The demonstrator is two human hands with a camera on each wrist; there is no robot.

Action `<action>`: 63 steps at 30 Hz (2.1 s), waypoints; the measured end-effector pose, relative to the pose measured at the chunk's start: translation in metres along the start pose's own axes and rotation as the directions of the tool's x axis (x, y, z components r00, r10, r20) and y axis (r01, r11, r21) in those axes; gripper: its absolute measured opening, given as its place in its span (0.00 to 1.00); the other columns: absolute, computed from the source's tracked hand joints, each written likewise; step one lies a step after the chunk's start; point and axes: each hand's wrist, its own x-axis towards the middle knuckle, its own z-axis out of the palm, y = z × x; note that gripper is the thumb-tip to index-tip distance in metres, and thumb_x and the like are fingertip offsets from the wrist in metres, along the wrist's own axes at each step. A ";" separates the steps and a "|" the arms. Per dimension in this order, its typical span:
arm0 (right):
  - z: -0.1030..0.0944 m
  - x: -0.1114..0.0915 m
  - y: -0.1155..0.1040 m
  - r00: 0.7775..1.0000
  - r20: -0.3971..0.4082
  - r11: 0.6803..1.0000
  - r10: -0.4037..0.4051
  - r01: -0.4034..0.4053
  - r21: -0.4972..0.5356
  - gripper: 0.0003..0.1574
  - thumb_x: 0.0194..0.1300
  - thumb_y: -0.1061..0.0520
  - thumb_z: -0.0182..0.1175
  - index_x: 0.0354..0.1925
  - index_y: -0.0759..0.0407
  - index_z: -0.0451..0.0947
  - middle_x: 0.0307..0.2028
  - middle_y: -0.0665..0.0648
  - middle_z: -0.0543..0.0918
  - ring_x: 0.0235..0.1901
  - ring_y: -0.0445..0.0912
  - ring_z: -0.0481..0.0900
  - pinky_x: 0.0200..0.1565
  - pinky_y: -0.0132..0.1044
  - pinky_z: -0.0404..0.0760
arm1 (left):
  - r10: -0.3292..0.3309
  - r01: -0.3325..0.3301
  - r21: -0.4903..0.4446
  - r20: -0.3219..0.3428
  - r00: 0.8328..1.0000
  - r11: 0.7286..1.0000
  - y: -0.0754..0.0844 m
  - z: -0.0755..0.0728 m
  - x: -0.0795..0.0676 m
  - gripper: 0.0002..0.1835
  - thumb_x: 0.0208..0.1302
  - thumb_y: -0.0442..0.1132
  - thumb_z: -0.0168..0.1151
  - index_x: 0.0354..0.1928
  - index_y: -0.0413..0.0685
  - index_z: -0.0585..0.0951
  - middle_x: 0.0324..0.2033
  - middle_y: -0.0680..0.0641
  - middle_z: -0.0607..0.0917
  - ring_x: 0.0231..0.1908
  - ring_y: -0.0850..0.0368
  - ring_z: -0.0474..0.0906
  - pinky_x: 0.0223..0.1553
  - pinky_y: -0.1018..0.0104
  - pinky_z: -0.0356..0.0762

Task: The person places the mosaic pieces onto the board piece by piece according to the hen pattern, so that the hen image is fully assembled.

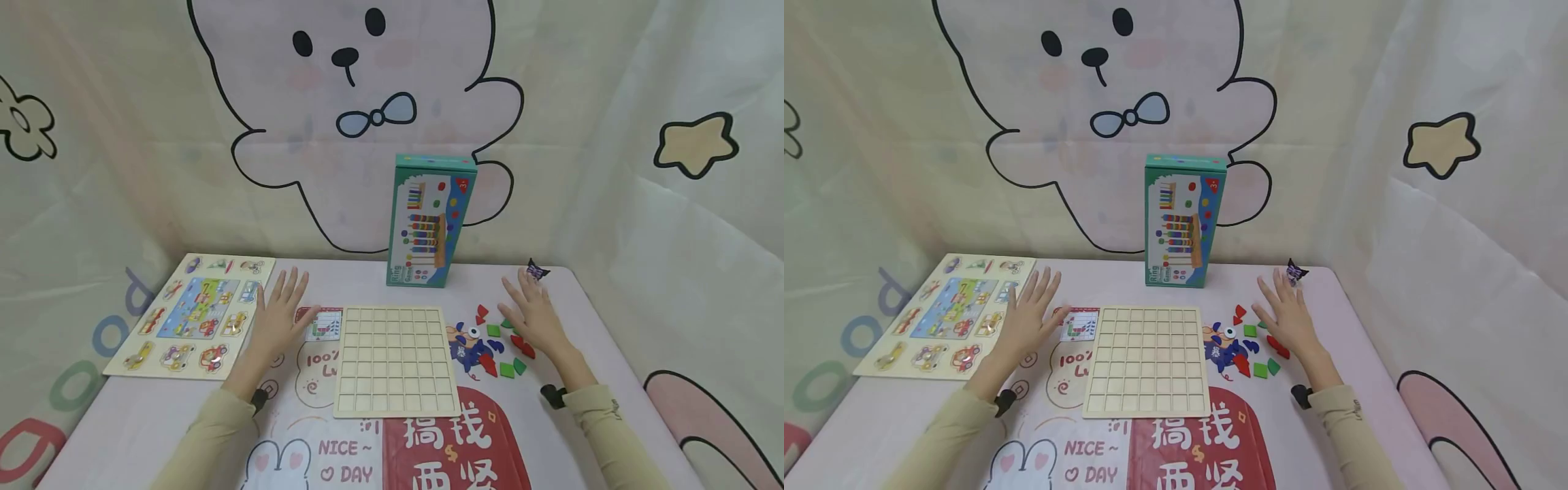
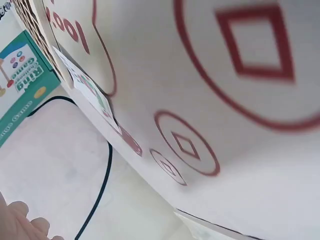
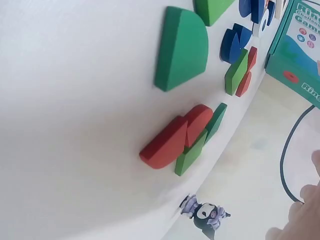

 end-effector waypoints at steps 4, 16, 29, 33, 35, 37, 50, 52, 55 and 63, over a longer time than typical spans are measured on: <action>0.003 0.002 -0.002 0.998 0.055 0.999 -0.012 0.010 0.047 0.39 0.64 0.46 0.56 0.69 0.52 0.57 0.71 0.66 0.44 0.71 0.59 0.36 0.64 0.61 0.38 | 0.003 -0.001 -0.049 0.038 0.999 0.999 0.010 0.000 -0.006 0.42 0.63 0.62 0.48 0.73 0.55 0.47 0.72 0.46 0.49 0.72 0.49 0.35 0.64 0.39 0.28; 0.010 0.009 -0.006 0.960 0.281 0.978 0.011 -0.070 0.199 0.32 0.63 0.47 0.58 0.64 0.52 0.67 0.71 0.63 0.46 0.70 0.62 0.40 0.59 0.67 0.48 | 0.022 -0.014 -0.046 0.173 0.985 0.999 0.030 0.010 -0.026 0.42 0.63 0.62 0.50 0.72 0.52 0.51 0.71 0.45 0.50 0.71 0.46 0.41 0.63 0.36 0.35; 0.019 0.015 -0.007 0.946 0.324 0.964 -0.011 -0.076 0.256 0.23 0.63 0.53 0.59 0.56 0.58 0.75 0.67 0.65 0.59 0.67 0.65 0.49 0.59 0.64 0.55 | 0.090 -0.070 -0.098 0.214 0.973 0.993 0.049 0.014 -0.051 0.42 0.59 0.59 0.56 0.70 0.48 0.56 0.70 0.45 0.55 0.69 0.43 0.48 0.62 0.35 0.40; 0.020 0.016 -0.009 0.940 0.340 0.962 -0.012 -0.082 0.261 0.21 0.63 0.55 0.59 0.54 0.57 0.76 0.66 0.65 0.60 0.66 0.65 0.50 0.59 0.64 0.55 | 0.113 -0.092 -0.096 0.245 0.963 0.991 0.055 0.015 -0.059 0.42 0.59 0.60 0.57 0.70 0.48 0.57 0.70 0.45 0.55 0.69 0.43 0.49 0.62 0.35 0.43; 0.020 0.017 -0.010 0.938 0.346 0.961 -0.009 -0.087 0.261 0.20 0.63 0.55 0.59 0.54 0.56 0.77 0.66 0.65 0.61 0.66 0.65 0.50 0.59 0.64 0.54 | 0.118 -0.091 -0.111 0.271 0.955 0.990 0.058 0.016 -0.064 0.42 0.60 0.60 0.56 0.70 0.49 0.56 0.70 0.45 0.54 0.69 0.43 0.48 0.62 0.35 0.42; 0.021 0.018 -0.009 0.937 0.350 0.963 -0.011 -0.085 0.256 0.19 0.63 0.56 0.58 0.53 0.55 0.77 0.66 0.65 0.61 0.66 0.65 0.51 0.60 0.63 0.54 | 0.125 -0.093 -0.121 0.297 0.947 0.988 0.060 0.016 -0.068 0.40 0.61 0.59 0.54 0.70 0.49 0.56 0.70 0.45 0.54 0.70 0.43 0.47 0.63 0.36 0.41; 0.027 0.026 -0.009 0.936 0.349 0.976 -0.035 -0.044 0.215 0.15 0.62 0.60 0.59 0.49 0.54 0.81 0.53 0.63 0.72 0.56 0.60 0.64 0.56 0.60 0.63 | 0.167 -0.105 -0.167 0.413 0.895 0.980 0.060 0.015 -0.081 0.36 0.63 0.55 0.55 0.69 0.51 0.59 0.70 0.45 0.54 0.70 0.44 0.46 0.63 0.37 0.39; 0.027 0.027 -0.009 0.935 0.353 0.977 -0.039 -0.038 0.208 0.15 0.61 0.60 0.60 0.48 0.54 0.81 0.52 0.63 0.72 0.55 0.60 0.65 0.56 0.59 0.64 | 0.172 -0.105 -0.177 0.425 0.889 0.979 0.060 0.015 -0.081 0.35 0.63 0.53 0.55 0.70 0.51 0.59 0.70 0.45 0.54 0.70 0.44 0.47 0.63 0.36 0.40; 0.028 0.028 -0.009 0.933 0.359 0.979 -0.032 -0.044 0.199 0.14 0.60 0.59 0.61 0.47 0.53 0.81 0.50 0.62 0.73 0.54 0.58 0.66 0.55 0.58 0.65 | 0.173 -0.099 -0.185 0.445 0.879 0.978 0.060 0.014 -0.081 0.35 0.63 0.53 0.55 0.70 0.51 0.58 0.70 0.45 0.54 0.70 0.43 0.46 0.63 0.36 0.40; 0.030 0.031 -0.012 0.936 0.351 0.985 -0.023 -0.039 0.168 0.13 0.59 0.57 0.63 0.45 0.52 0.82 0.48 0.60 0.73 0.51 0.56 0.68 0.54 0.56 0.67 | 0.164 -0.074 -0.204 0.471 0.867 0.976 0.060 0.010 -0.077 0.37 0.62 0.55 0.56 0.70 0.50 0.59 0.70 0.44 0.54 0.70 0.43 0.46 0.63 0.37 0.40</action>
